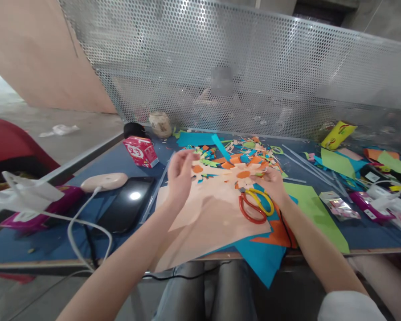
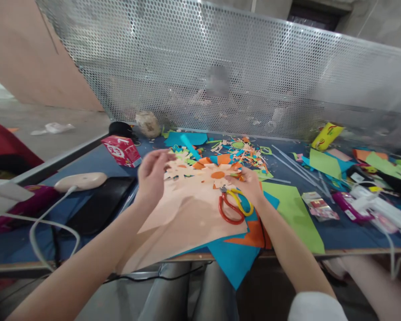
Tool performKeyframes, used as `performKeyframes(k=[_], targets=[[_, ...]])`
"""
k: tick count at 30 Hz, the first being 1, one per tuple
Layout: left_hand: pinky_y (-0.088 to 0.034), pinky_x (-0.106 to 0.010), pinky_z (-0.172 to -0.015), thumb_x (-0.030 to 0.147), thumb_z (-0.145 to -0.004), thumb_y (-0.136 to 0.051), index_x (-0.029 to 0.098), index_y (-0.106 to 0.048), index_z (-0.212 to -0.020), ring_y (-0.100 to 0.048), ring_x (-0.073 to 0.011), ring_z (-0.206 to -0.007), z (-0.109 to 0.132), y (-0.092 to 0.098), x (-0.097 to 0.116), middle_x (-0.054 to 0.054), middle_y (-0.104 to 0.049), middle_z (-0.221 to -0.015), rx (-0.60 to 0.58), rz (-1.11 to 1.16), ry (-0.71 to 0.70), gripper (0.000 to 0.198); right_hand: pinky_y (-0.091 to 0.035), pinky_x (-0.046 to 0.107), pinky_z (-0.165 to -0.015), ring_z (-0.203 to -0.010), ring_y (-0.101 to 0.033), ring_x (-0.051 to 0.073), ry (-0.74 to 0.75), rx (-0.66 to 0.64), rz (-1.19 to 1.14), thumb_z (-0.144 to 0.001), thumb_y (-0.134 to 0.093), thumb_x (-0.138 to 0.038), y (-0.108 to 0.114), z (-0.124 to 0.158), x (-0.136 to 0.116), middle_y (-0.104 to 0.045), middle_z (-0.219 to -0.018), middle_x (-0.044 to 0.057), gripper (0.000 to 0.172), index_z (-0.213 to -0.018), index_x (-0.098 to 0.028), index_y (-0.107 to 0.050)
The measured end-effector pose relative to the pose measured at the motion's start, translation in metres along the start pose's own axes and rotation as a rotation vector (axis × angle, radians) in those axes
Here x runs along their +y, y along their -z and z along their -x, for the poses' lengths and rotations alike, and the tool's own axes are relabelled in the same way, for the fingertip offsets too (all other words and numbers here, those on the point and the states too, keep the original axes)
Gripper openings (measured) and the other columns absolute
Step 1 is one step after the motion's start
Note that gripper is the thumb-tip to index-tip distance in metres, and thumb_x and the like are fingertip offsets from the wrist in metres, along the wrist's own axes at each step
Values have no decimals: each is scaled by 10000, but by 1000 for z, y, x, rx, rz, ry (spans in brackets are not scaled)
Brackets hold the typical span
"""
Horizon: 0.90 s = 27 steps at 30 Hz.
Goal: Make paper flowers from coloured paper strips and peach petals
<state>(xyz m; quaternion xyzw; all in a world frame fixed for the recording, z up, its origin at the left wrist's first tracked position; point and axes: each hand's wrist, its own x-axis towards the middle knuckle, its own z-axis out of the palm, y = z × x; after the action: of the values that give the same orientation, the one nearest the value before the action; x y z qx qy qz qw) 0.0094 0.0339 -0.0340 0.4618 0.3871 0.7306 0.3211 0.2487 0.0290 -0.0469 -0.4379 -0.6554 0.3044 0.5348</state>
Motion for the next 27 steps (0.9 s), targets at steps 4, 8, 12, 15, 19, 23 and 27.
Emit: performKeyframes(k=[4,8,12,15,19,23,27], targets=[[-446,-327,-875,349,-824,-518,228,-632,-922,-600,-185,-950,2,8,14,-40,-656,-933,-66,-92,-421,193,-514,320,-680,-649,-627,167,-110,-9,-133,-554,-754,-359,-5,-1,-4,-684,-707,17,262,-713,-183,-640],[-373,-380,-1002,293,-812,-538,234,-589,-1128,-506,-233,-1173,9,9,24,-68,-601,-1199,-415,-306,-464,326,-519,306,-648,-611,-624,162,-219,-53,-204,-495,-791,-328,-7,-1,-4,-677,-655,-1,283,-691,-188,-643],[-337,-391,-1029,234,-799,-550,214,-466,-1277,-449,-243,-1244,11,8,23,-104,-520,-1313,-519,-465,-535,485,-521,314,-649,-639,-635,178,-187,-105,-157,-532,-775,-369,-6,1,3,-683,-675,5,282,-709,-192,-646],[-317,-425,-1023,233,-785,-573,208,-452,-1270,-441,-254,-1253,13,8,22,-110,-558,-1271,-518,-554,-687,500,-518,328,-658,-667,-638,191,-45,-96,-5,-606,-733,-395,-3,2,5,-685,-714,17,239,-718,-201,-650],[-351,-410,-969,298,-755,-638,203,-407,-1284,-493,-262,-1207,19,6,26,-130,-587,-1229,-500,-628,-820,586,-508,340,-684,-722,-628,196,257,-54,118,-682,-685,-384,1,3,-1,-670,-759,25,180,-760,-225,-651],[-359,-400,-938,267,-746,-658,190,-447,-1231,-552,-255,-1140,24,6,30,-112,-663,-1103,-489,-603,-972,535,-504,372,-720,-761,-627,202,523,-113,87,-757,-618,-373,3,3,-10,-681,-766,36,142,-802,-242,-649],[-354,-379,-914,224,-766,-630,187,-552,-1102,-595,-228,-1064,27,9,34,-60,-714,-965,-515,-597,-1124,347,-504,375,-680,-722,-633,204,677,-75,143,-772,-613,-365,2,7,-25,-697,-744,40,133,-822,-250,-659]])
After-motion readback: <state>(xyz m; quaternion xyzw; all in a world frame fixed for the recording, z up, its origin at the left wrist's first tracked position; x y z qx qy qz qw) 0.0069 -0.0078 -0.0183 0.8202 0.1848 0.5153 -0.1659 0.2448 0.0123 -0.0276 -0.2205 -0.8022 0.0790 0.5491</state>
